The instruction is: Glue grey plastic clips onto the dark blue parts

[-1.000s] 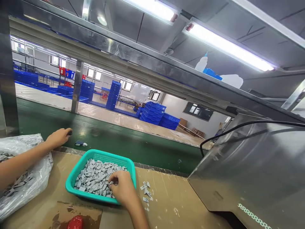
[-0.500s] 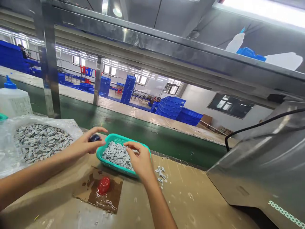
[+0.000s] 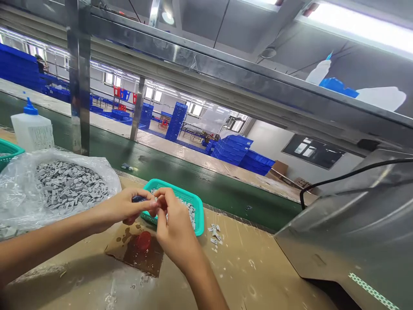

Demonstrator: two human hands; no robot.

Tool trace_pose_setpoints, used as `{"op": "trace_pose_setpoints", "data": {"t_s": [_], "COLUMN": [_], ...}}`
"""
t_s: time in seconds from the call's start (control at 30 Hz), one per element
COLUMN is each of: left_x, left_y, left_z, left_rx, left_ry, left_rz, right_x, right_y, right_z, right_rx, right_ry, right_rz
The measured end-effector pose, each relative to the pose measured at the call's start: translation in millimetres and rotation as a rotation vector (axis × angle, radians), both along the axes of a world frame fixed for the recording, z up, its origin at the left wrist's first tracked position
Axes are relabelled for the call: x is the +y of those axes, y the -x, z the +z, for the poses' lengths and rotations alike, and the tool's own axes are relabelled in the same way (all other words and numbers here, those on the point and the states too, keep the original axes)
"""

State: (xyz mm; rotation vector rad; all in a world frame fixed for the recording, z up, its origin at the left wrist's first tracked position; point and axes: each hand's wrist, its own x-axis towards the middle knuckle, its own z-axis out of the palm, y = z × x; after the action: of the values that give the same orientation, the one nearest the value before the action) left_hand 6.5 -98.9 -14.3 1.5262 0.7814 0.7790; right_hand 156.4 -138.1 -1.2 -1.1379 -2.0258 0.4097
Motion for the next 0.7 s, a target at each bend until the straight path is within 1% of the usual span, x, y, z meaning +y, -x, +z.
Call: {"op": "trace_pose_setpoints", "data": {"t_s": [0.1,0.17,0.23,0.3,0.37,0.4,0.47,0.53,0.6,0.7], "left_x": [3,5,5,3,-1,-3,-7,-11,-13,-15], "left_y": [3,4,2,-1,-4,-6,-9,-11,-13,-16], "left_z": [1.5,1.7,1.6,1.6,1.7,1.5,0.3,-2.4,-6.5,-12.7], "left_rx": [0.101,0.09,0.013,-0.112,-0.235,-0.286,-0.331,-0.311,-0.272,-0.23], "left_ry": [0.062,0.096,0.142,0.231,0.324,0.345,0.308,0.196,0.094,0.053], "left_rz": [-0.082,-0.108,-0.09,-0.05,-0.009,0.007,0.043,0.095,0.127,0.11], "right_x": [-5,-4,-2,1,3,3,1,-2,-7,-15], "right_y": [-1,-1,0,2,4,5,5,4,3,0], "right_z": [4.9,4.6,2.0,-1.0,-3.2,-3.9,-5.1,-6.4,-8.3,-11.5], "right_rx": [-0.148,-0.152,-0.095,-0.055,-0.069,-0.086,-0.107,-0.107,-0.117,-0.135], "right_ry": [-0.003,-0.028,-0.099,-0.216,-0.355,-0.42,-0.526,-0.573,-0.563,-0.519], "right_rz": [0.035,0.032,-0.012,-0.072,-0.103,-0.105,-0.111,-0.137,-0.176,-0.206]}}
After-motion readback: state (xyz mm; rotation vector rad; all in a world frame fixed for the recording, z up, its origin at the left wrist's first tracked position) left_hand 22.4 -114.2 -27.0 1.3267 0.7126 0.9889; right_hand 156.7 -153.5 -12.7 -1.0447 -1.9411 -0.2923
